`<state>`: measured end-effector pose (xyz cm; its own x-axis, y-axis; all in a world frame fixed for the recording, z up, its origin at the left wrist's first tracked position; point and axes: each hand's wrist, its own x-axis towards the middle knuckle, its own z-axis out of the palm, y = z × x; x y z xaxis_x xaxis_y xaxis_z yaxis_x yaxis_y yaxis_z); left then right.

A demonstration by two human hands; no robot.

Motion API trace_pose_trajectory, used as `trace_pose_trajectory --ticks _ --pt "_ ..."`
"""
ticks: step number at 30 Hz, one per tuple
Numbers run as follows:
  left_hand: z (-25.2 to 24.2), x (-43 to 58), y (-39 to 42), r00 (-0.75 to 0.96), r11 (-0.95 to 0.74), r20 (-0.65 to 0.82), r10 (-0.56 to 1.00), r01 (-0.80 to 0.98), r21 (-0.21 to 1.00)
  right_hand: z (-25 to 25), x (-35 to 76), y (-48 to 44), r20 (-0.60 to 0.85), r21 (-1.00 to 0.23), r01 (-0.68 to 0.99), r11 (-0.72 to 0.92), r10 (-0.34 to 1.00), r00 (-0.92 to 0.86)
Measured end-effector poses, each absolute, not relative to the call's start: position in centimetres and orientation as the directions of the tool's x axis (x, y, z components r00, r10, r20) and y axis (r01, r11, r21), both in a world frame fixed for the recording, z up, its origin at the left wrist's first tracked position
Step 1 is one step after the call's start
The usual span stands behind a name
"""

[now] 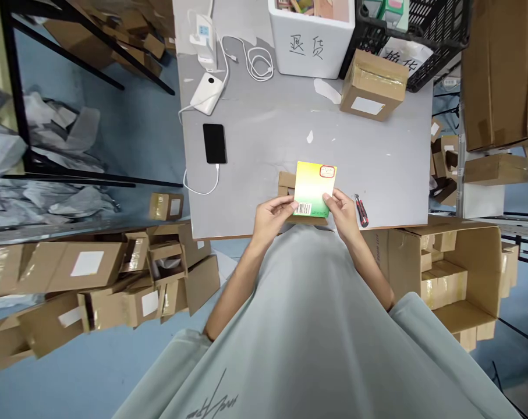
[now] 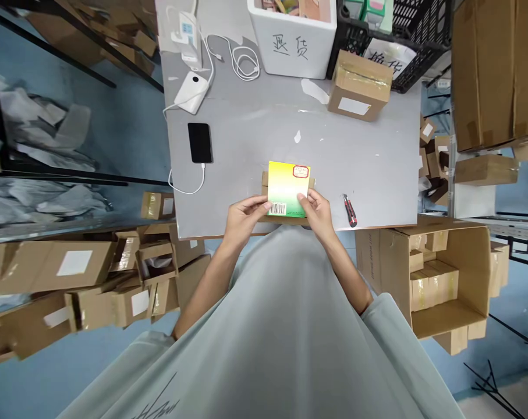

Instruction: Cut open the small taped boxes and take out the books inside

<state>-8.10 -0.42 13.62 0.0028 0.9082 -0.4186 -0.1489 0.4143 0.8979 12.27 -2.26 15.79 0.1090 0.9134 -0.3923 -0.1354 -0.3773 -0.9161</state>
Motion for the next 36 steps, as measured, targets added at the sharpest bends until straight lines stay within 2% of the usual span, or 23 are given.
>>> trace_pose_trajectory --ticks 3,5,7,9,12,15,17,20,24,29,32,36 --pt "13.7 -7.5 -0.5 -0.024 0.431 -0.439 0.898 -0.147 0.890 14.6 12.4 -2.4 -0.359 -0.933 -0.045 -0.357 0.917 0.176" --pt "13.8 -7.3 -0.5 -0.083 0.387 -0.397 0.914 -0.120 0.914 14.3 12.3 -2.6 -0.285 -0.943 0.089 -0.320 0.917 0.278" --pt "14.0 -7.0 -0.6 -0.138 0.312 -0.318 0.938 -0.060 0.948 14.6 11.9 -3.0 -0.242 -0.936 0.175 -0.304 0.921 0.306" --pt "14.2 -6.6 -1.1 -0.167 0.226 -0.217 0.962 0.039 0.973 15.2 11.2 -3.4 -0.272 -0.941 0.143 -0.308 0.936 0.224" --pt "14.6 -5.8 -2.1 -0.124 0.042 -0.015 0.992 0.221 0.974 16.2 9.8 -3.7 -0.332 -0.943 -0.013 -0.333 0.938 0.097" --pt "15.1 -4.8 -3.0 0.018 -0.180 0.186 0.982 0.350 0.919 16.7 9.2 -3.5 -0.354 -0.933 -0.112 -0.342 0.929 0.105" --pt "15.6 -4.4 -3.2 0.099 -0.254 0.233 0.967 0.376 0.891 16.8 9.6 -3.2 -0.350 -0.933 -0.132 -0.334 0.928 0.127" --pt "16.5 -5.0 -2.7 0.068 -0.189 0.176 0.982 0.384 0.904 17.0 11.0 -2.7 -0.337 -0.938 -0.138 -0.319 0.932 0.132" --pt "16.8 -7.0 -0.9 -0.086 0.037 -0.013 0.996 0.286 0.957 17.3 12.8 -2.6 -0.358 -0.929 -0.128 -0.346 0.929 0.090" --pt "15.8 -8.1 0.4 0.082 0.300 -0.304 0.949 0.051 0.952 17.2 13.7 -2.6 -0.359 -0.929 -0.114 -0.351 0.932 0.051" --pt "15.5 -8.0 0.6 0.088 0.284 -0.290 0.953 0.079 0.956 17.0 14.1 -2.3 -0.322 -0.946 -0.064 -0.319 0.946 0.034" --pt "15.7 -7.8 0.7 0.072 0.105 -0.119 0.990 0.173 0.979 17.1 15.0 -1.9 -0.206 -0.975 0.081 -0.206 0.979 0.005"
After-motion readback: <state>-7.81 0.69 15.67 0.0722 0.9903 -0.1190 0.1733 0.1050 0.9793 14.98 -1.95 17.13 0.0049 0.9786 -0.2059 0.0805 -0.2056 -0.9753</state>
